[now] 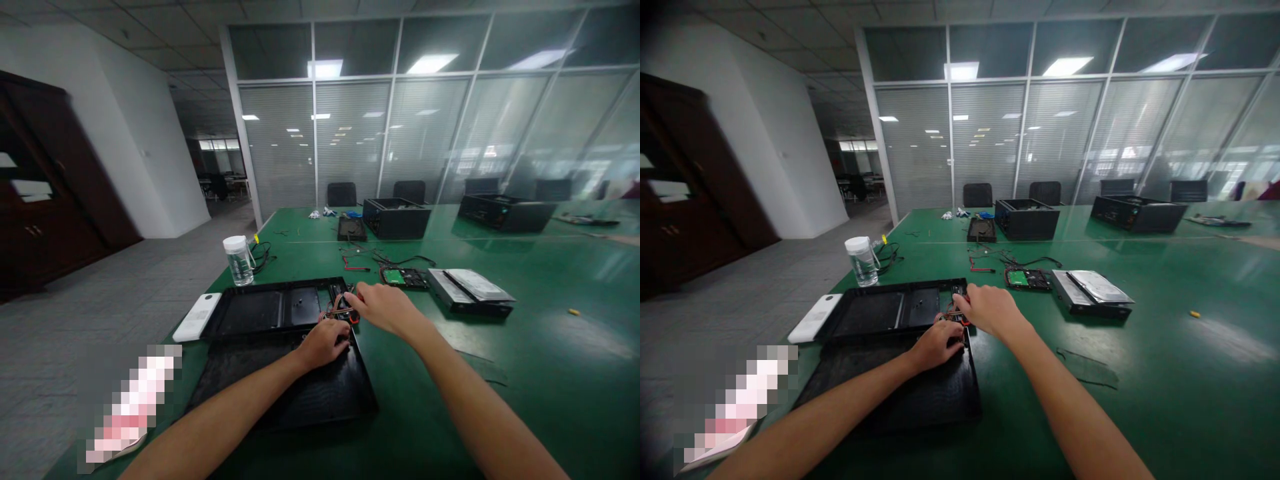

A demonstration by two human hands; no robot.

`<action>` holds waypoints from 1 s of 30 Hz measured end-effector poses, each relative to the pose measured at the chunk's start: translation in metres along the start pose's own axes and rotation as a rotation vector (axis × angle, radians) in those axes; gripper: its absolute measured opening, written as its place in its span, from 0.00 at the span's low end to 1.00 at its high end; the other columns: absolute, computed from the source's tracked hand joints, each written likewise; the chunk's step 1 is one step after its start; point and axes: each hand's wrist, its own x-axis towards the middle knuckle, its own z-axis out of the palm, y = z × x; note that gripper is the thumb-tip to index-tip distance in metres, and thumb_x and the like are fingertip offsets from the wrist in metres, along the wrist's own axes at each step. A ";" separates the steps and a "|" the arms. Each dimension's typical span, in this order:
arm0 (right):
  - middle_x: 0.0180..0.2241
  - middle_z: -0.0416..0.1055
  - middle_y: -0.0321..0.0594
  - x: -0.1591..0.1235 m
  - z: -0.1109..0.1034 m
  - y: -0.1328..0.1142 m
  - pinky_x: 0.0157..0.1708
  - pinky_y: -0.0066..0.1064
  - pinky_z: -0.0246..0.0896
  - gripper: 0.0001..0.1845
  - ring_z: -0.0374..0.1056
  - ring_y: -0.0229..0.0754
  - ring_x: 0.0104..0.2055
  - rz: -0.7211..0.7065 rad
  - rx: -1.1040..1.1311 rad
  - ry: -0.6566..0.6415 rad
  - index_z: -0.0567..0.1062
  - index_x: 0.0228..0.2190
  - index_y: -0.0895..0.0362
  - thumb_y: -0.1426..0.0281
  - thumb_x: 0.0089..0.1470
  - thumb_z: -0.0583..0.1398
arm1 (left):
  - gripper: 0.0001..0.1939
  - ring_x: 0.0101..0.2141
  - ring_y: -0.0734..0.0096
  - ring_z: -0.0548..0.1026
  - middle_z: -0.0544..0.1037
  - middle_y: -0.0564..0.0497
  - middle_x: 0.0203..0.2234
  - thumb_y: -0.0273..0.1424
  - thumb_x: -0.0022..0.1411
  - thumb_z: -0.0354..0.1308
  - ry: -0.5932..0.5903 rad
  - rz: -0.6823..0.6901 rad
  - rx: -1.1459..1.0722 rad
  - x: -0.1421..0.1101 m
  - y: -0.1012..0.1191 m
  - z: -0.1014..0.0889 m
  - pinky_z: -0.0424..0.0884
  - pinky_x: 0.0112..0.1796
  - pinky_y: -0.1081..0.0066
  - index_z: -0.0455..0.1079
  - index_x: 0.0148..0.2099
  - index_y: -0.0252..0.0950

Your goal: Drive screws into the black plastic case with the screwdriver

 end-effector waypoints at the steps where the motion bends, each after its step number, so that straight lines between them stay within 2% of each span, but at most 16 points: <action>1: 0.31 0.74 0.46 -0.001 0.000 -0.001 0.30 0.32 0.54 0.25 0.70 0.47 0.33 -0.005 0.016 -0.005 0.70 0.38 0.57 0.55 0.59 0.41 | 0.11 0.40 0.67 0.70 0.74 0.49 0.37 0.27 0.56 0.57 0.000 -0.001 -0.001 0.000 0.000 0.000 0.64 0.45 0.67 0.63 0.43 0.35; 3: 0.32 0.74 0.45 -0.002 0.001 -0.002 0.30 0.31 0.54 0.24 0.70 0.47 0.33 -0.026 0.032 -0.011 0.70 0.39 0.57 0.56 0.59 0.42 | 0.12 0.40 0.66 0.70 0.74 0.48 0.36 0.27 0.56 0.56 0.002 0.002 0.002 0.000 0.000 0.000 0.64 0.45 0.67 0.63 0.44 0.35; 7: 0.29 0.73 0.48 -0.002 0.000 -0.001 0.31 0.31 0.54 0.30 0.69 0.47 0.33 0.012 -0.007 0.012 0.73 0.28 0.57 0.52 0.57 0.41 | 0.11 0.39 0.67 0.70 0.73 0.49 0.36 0.27 0.57 0.54 -0.002 0.016 0.008 0.001 0.001 -0.001 0.64 0.45 0.67 0.63 0.44 0.35; 11: 0.25 0.71 0.41 0.000 0.000 0.017 0.28 0.28 0.52 0.22 0.67 0.41 0.29 -0.051 0.137 0.064 0.73 0.27 0.56 0.57 0.56 0.47 | 0.09 0.38 0.67 0.70 0.73 0.49 0.36 0.27 0.57 0.54 -0.008 0.021 0.027 0.000 0.003 -0.004 0.64 0.44 0.68 0.63 0.42 0.35; 13: 0.23 0.69 0.38 -0.001 0.010 0.035 0.27 0.27 0.51 0.18 0.64 0.38 0.27 -0.098 0.348 0.099 0.73 0.27 0.56 0.59 0.55 0.49 | 0.09 0.38 0.67 0.69 0.73 0.49 0.36 0.27 0.57 0.53 -0.001 0.035 0.039 0.000 0.004 -0.005 0.64 0.43 0.68 0.63 0.42 0.35; 15: 0.20 0.65 0.34 -0.005 0.030 0.058 0.24 0.26 0.51 0.18 0.60 0.35 0.23 -0.087 0.668 0.107 0.71 0.27 0.57 0.58 0.54 0.50 | 0.08 0.37 0.67 0.69 0.72 0.48 0.35 0.27 0.58 0.52 0.021 0.051 0.048 -0.001 0.004 -0.005 0.64 0.42 0.68 0.63 0.42 0.34; 17: 0.16 0.59 0.30 -0.011 0.058 0.083 0.18 0.25 0.48 0.18 0.55 0.34 0.17 0.048 1.061 0.079 0.70 0.31 0.58 0.57 0.54 0.49 | 0.07 0.37 0.68 0.69 0.72 0.47 0.34 0.27 0.59 0.51 0.042 0.082 0.052 -0.002 0.003 -0.005 0.64 0.42 0.68 0.64 0.41 0.34; 19: 0.15 0.55 0.28 -0.018 0.087 0.105 0.14 0.24 0.43 0.16 0.50 0.33 0.15 0.259 1.460 0.097 0.69 0.33 0.57 0.58 0.55 0.49 | 0.05 0.37 0.68 0.69 0.72 0.48 0.33 0.27 0.59 0.50 0.021 0.159 0.046 -0.003 0.001 -0.004 0.63 0.43 0.68 0.65 0.39 0.34; 21: 0.17 0.58 0.29 -0.022 0.109 0.120 0.14 0.24 0.47 0.12 0.52 0.32 0.16 0.420 1.752 0.106 0.68 0.33 0.56 0.61 0.53 0.52 | 0.05 0.38 0.68 0.69 0.73 0.49 0.31 0.27 0.58 0.51 -0.039 0.263 0.037 -0.003 0.000 -0.002 0.63 0.43 0.69 0.67 0.37 0.35; 23: 0.24 0.64 0.33 -0.024 0.121 0.126 0.19 0.23 0.55 0.10 0.59 0.32 0.21 0.447 1.922 0.137 0.68 0.34 0.56 0.63 0.51 0.55 | 0.05 0.38 0.68 0.69 0.73 0.49 0.30 0.27 0.57 0.51 -0.090 0.326 0.037 -0.003 0.000 -0.002 0.63 0.42 0.68 0.68 0.35 0.36; 26: 0.33 0.66 0.35 -0.024 0.126 0.118 0.29 0.25 0.61 0.13 0.64 0.33 0.30 0.266 1.930 0.115 0.67 0.36 0.54 0.66 0.47 0.61 | 0.05 0.38 0.67 0.69 0.73 0.49 0.30 0.29 0.56 0.53 -0.111 0.345 0.063 -0.003 0.004 -0.002 0.63 0.41 0.67 0.68 0.36 0.35; 28: 0.32 0.64 0.34 -0.025 0.125 0.103 0.30 0.27 0.60 0.13 0.63 0.34 0.30 0.098 1.768 0.072 0.66 0.32 0.54 0.66 0.44 0.63 | 0.07 0.37 0.66 0.69 0.73 0.47 0.31 0.31 0.57 0.53 -0.100 0.364 0.096 -0.004 0.008 -0.003 0.63 0.41 0.66 0.68 0.37 0.34; 30: 0.28 0.62 0.32 -0.029 0.121 0.084 0.29 0.27 0.58 0.12 0.60 0.34 0.28 -0.062 1.485 0.084 0.64 0.25 0.55 0.65 0.46 0.62 | 0.09 0.38 0.66 0.69 0.73 0.45 0.33 0.32 0.59 0.50 -0.075 0.392 0.141 -0.003 0.012 -0.007 0.63 0.40 0.66 0.67 0.39 0.34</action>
